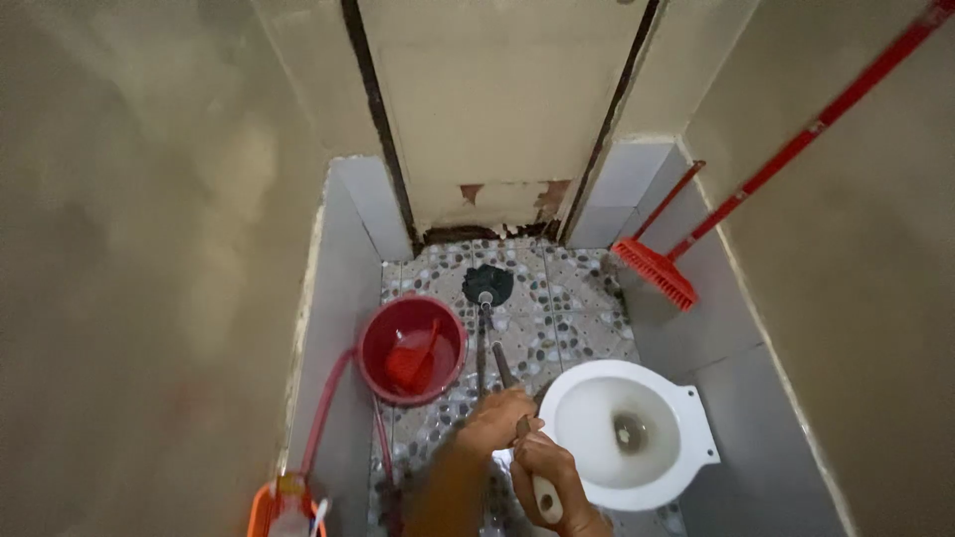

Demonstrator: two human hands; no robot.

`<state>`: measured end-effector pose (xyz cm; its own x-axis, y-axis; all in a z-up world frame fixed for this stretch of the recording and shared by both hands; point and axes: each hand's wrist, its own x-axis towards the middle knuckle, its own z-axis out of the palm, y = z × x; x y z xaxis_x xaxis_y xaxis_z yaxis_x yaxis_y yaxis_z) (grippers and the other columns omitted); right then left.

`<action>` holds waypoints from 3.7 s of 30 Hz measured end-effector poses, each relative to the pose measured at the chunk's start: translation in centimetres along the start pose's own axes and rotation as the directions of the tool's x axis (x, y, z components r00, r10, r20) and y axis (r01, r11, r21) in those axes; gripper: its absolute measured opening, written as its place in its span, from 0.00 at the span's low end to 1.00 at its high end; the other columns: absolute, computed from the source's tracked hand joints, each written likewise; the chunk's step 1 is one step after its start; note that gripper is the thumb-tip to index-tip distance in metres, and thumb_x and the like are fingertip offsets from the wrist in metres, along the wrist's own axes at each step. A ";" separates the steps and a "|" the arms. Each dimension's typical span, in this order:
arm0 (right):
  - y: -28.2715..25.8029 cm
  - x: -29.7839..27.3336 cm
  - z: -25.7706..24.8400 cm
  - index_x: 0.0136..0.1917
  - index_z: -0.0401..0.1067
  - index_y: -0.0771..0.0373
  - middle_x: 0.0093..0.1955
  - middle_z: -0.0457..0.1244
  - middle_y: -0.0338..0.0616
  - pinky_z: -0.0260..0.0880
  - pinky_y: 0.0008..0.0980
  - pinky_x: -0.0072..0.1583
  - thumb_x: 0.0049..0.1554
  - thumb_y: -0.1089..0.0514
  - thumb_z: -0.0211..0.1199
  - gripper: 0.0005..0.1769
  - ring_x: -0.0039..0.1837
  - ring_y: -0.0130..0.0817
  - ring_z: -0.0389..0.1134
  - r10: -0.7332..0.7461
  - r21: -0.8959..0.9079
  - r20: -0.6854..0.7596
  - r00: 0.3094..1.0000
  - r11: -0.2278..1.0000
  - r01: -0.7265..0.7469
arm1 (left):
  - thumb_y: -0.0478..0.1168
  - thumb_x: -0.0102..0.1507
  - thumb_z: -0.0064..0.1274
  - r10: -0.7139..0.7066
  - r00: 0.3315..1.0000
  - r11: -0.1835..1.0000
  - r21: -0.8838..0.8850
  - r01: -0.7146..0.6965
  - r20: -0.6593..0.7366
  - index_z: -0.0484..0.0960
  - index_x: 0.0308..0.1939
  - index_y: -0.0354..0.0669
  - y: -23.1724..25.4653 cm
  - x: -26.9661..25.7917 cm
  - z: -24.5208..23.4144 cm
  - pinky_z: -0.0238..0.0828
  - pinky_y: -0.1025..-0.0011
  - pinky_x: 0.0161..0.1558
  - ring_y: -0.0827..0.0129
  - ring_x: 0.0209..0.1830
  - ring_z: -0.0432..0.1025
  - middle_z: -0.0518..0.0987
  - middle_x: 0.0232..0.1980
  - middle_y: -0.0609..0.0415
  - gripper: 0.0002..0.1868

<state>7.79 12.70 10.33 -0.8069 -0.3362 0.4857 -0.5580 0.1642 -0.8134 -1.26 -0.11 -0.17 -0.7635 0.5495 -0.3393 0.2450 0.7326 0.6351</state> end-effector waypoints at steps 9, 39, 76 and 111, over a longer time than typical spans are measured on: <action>3.7 7.6 0.9 0.32 0.65 0.69 0.31 0.59 0.49 0.61 0.39 0.40 0.47 0.76 0.58 0.07 0.35 0.39 0.61 0.252 -0.048 -0.070 0.965 0.966 -0.255 | 0.46 0.63 0.56 0.186 0.980 0.959 0.230 -0.165 -0.073 0.85 0.39 0.43 -5.9 7.3 -3.9 0.67 0.55 0.60 0.53 0.61 0.70 0.80 0.50 0.49 0.11; -6.2 -6.6 -1.4 0.31 0.64 0.67 0.31 0.60 0.48 0.68 0.39 0.45 0.50 0.71 0.58 0.08 0.36 0.43 0.63 0.090 -0.125 -0.149 0.985 0.986 -0.109 | 0.42 0.58 0.54 0.150 0.988 0.982 0.113 -0.155 0.046 0.86 0.39 0.49 6.9 -4.3 2.6 0.73 0.53 0.50 0.46 0.49 0.77 0.81 0.48 0.44 0.08; 5.1 6.1 0.9 0.42 0.69 0.69 0.32 0.61 0.53 0.67 0.38 0.43 0.52 0.68 0.59 0.04 0.35 0.48 0.63 0.432 -0.218 -0.248 0.867 0.847 -0.484 | 0.49 0.65 0.55 0.542 0.837 0.834 0.069 -0.547 0.075 0.84 0.35 0.38 -2.7 10.1 -5.7 0.56 0.51 0.70 0.49 0.53 0.72 0.79 0.43 0.41 0.17; -4.3 -2.0 3.6 0.31 0.63 0.64 0.31 0.60 0.47 0.64 0.39 0.42 0.52 0.67 0.66 0.13 0.35 0.44 0.63 -0.002 -0.208 -0.192 0.981 0.977 -0.039 | 0.42 0.66 0.58 0.273 0.950 0.886 -0.345 -0.309 -0.150 0.78 0.35 0.36 2.7 -6.6 0.0 0.73 0.63 0.57 0.56 0.50 0.76 0.78 0.45 0.48 0.12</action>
<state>12.50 9.35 11.68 -0.8282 -0.1522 0.5394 -0.5542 0.3663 -0.7475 4.41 -1.75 3.77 -0.7481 0.6621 -0.0451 0.2471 0.3410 0.9070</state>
